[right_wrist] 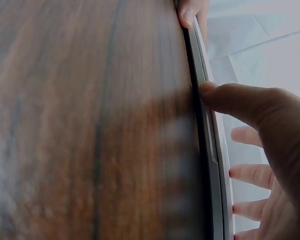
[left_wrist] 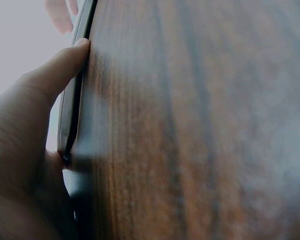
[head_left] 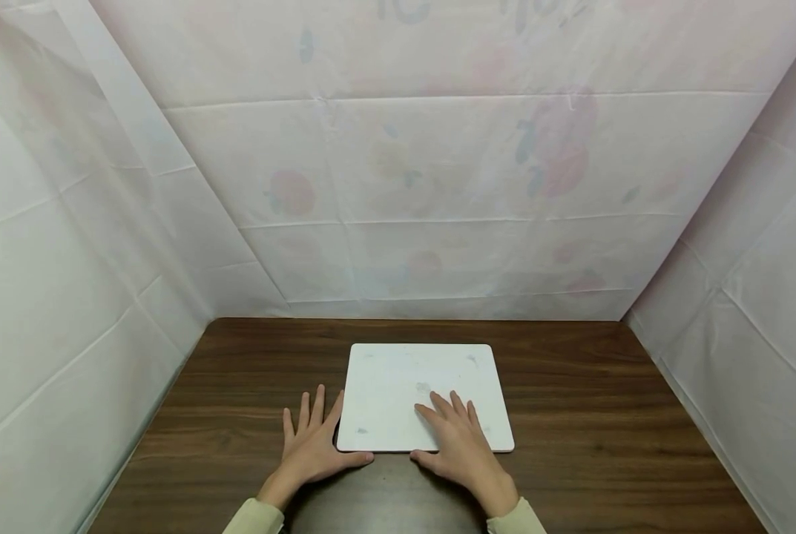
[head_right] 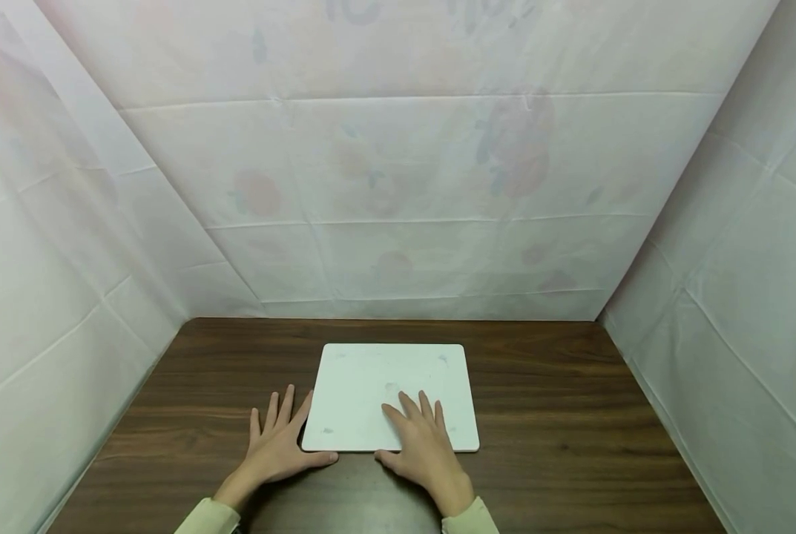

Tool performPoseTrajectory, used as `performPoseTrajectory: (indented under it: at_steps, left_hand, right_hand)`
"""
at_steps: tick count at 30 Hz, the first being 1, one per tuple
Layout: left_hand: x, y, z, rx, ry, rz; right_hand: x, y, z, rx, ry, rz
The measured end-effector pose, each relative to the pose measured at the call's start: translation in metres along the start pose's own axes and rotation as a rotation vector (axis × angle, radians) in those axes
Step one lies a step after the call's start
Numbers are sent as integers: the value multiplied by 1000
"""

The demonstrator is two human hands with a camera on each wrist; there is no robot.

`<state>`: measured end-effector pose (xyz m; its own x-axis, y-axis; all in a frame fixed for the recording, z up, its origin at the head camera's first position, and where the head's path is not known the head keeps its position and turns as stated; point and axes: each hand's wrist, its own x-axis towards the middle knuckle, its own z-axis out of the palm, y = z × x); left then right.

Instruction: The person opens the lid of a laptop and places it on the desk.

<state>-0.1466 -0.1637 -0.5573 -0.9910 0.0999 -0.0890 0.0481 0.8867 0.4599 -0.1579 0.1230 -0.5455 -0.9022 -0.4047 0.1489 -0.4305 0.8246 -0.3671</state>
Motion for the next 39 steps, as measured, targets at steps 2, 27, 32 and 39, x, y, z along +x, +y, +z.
performPoseTrajectory:
  at_steps: [2,27,32,39]
  left_hand:
    - [-1,1,-1,14,-18,-12]
    - [5,-11,13,8,9,-7]
    - [5,-10,12,8,-3,-13]
    - [5,-8,9,12,-14,-14]
  right_hand:
    - [0,0,1,-8,8,-2]
    - [2,4,1,-29,19,-30]
    - [1,7,0,-34,57,-42]
    - [2,10,0,-11,74,-43]
